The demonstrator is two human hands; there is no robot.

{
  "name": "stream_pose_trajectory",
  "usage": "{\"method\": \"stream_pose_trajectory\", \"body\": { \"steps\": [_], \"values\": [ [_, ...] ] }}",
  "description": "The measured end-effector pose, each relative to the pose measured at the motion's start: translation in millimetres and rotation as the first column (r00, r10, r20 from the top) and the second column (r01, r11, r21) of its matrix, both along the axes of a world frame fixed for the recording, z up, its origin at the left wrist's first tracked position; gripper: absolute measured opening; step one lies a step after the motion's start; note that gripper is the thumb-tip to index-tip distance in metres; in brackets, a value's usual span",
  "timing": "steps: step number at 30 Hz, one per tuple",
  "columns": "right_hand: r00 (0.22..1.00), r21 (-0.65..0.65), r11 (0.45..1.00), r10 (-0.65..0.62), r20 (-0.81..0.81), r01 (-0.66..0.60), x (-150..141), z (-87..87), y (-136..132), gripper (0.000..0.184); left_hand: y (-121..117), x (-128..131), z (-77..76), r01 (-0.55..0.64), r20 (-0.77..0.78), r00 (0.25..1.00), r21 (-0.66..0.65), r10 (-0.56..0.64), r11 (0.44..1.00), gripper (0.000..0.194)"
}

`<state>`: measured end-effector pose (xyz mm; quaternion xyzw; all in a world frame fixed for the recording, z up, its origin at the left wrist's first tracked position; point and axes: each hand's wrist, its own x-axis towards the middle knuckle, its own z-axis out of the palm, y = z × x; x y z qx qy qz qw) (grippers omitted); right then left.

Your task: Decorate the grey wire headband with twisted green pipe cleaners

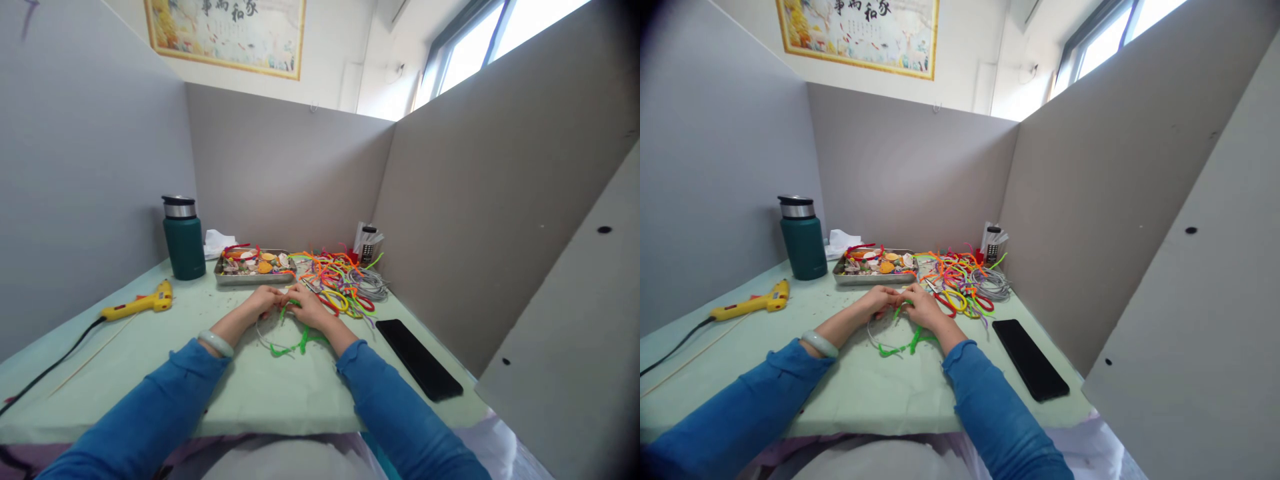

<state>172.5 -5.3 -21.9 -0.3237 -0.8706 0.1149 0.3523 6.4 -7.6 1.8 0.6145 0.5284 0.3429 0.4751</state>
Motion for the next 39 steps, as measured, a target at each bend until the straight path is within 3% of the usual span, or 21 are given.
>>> {"method": "stream_pose_trajectory", "body": {
  "steps": [39],
  "values": [
    [0.998, 0.024, 0.999, -0.028, 0.052, 0.027, -0.5, 6.6, -7.8, 0.015, 1.9, -0.8, -3.0, 0.079, -0.016, 0.997, 0.023, -0.078, 0.997, 0.018]
  ]
}}
